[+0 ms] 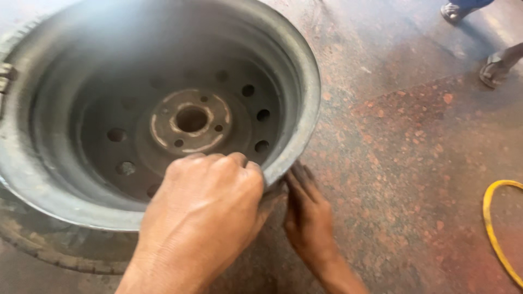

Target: The person scrubs the inner rim of a car wheel with a small abrasive block, rotating the wheel by hand to access different sections. The person holds the wheel steady with one hand while scrubbing with the other.

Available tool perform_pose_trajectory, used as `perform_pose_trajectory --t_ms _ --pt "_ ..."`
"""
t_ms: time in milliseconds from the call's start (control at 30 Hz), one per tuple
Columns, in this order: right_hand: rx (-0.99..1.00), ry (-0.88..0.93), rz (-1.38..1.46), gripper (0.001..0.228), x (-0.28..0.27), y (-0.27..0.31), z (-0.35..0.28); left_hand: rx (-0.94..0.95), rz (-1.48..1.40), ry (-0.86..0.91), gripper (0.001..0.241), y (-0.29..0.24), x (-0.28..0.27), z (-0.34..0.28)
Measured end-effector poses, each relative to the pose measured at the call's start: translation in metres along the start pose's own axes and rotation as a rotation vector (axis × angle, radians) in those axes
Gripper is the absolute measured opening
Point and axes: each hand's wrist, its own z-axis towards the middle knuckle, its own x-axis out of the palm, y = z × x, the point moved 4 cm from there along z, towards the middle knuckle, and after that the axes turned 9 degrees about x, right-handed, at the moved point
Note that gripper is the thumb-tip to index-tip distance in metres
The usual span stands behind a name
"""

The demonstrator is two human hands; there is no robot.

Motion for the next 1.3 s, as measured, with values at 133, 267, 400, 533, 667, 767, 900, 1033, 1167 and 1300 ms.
perform_pose_trajectory --t_ms 133,267,400,533,667,767,900,1033,1167,1300 --pt "0.459 0.141 0.184 0.032 0.011 -0.035 0.032 -0.038 0.044 0.031 0.030 0.001 0.002 0.002" --pt "0.453 0.017 0.235 0.036 0.001 -0.008 0.003 -0.082 0.025 0.128 0.032 -0.004 -0.003 0.008" --pt "0.229 -0.065 0.191 0.035 0.017 -0.008 -0.001 -0.077 0.049 0.103 0.045 -0.002 0.000 0.004" --pt "0.206 0.028 0.057 0.034 0.008 -0.032 0.021 -0.059 0.052 0.068 0.042 -0.001 -0.003 0.002" --pt "-0.038 0.000 -0.277 0.038 -0.001 0.004 -0.008 -0.031 0.060 0.035 0.043 -0.002 -0.005 0.007" --pt "-0.138 0.129 -0.433 0.039 0.000 -0.042 0.045 -0.008 0.023 -0.043 0.038 -0.002 0.001 -0.001" --pt "-0.129 0.072 -0.392 0.037 -0.001 -0.035 0.028 -0.018 0.027 0.003 0.038 0.001 -0.001 0.000" --pt "-0.038 0.032 -0.328 0.032 0.005 -0.021 -0.007 -0.019 0.032 0.024 0.025 -0.002 0.000 -0.001" --pt "0.132 0.158 -0.054 0.035 0.014 -0.062 0.054 -0.046 0.110 0.115 0.048 0.007 0.004 -0.006" --pt "0.554 0.335 0.432 0.039 0.002 -0.070 0.053 -0.024 0.294 -0.079 0.066 0.031 -0.019 -0.043"
